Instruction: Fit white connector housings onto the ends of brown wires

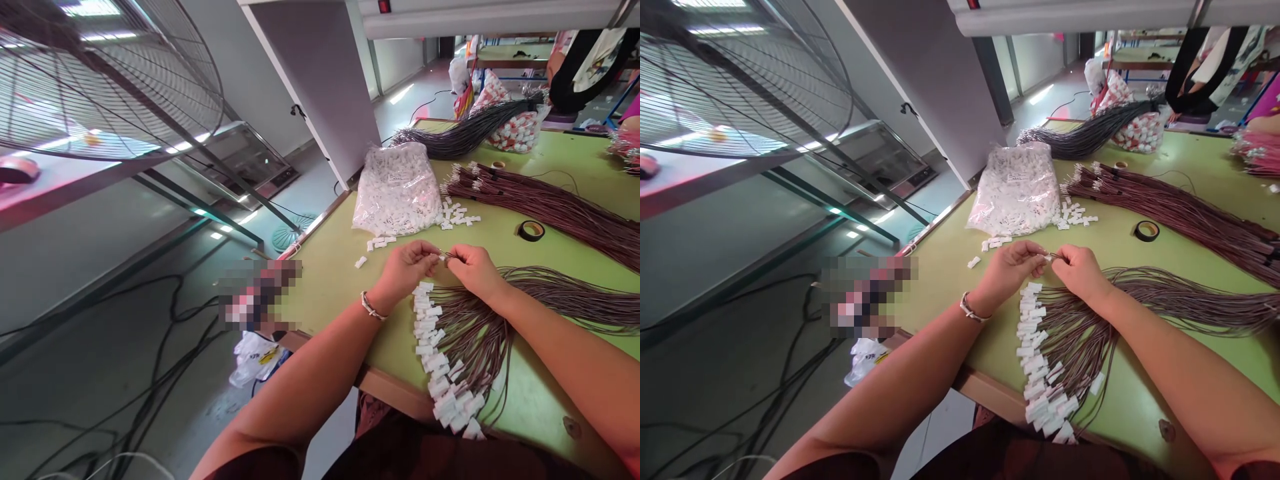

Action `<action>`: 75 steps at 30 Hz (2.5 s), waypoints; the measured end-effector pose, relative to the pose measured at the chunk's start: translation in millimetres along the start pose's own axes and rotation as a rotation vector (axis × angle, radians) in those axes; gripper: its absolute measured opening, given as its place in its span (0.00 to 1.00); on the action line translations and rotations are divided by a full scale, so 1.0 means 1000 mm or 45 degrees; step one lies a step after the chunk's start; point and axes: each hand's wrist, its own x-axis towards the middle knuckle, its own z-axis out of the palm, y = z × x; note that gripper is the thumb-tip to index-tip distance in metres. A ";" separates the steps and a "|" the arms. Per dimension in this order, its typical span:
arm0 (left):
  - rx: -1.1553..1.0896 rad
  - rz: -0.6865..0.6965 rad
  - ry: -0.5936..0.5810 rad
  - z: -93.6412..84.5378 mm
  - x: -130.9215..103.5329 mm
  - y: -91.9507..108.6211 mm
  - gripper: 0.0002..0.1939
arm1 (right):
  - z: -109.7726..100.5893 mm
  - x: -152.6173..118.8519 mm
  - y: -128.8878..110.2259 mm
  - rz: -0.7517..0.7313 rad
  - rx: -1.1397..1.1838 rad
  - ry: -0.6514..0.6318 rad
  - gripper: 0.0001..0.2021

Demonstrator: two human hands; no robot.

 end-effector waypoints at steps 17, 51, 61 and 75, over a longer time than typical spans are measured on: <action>-0.296 -0.153 0.028 0.008 0.001 0.001 0.04 | 0.001 0.004 0.006 0.206 0.402 -0.088 0.09; -0.048 -0.016 -0.043 0.008 0.001 -0.010 0.05 | 0.005 -0.004 0.005 0.070 0.094 0.061 0.09; -0.171 -0.097 0.043 0.010 0.003 -0.009 0.06 | 0.002 -0.001 0.006 0.024 0.078 0.120 0.07; -0.419 -0.255 0.003 -0.005 0.000 0.003 0.14 | -0.003 -0.005 0.003 -0.145 -0.104 0.228 0.06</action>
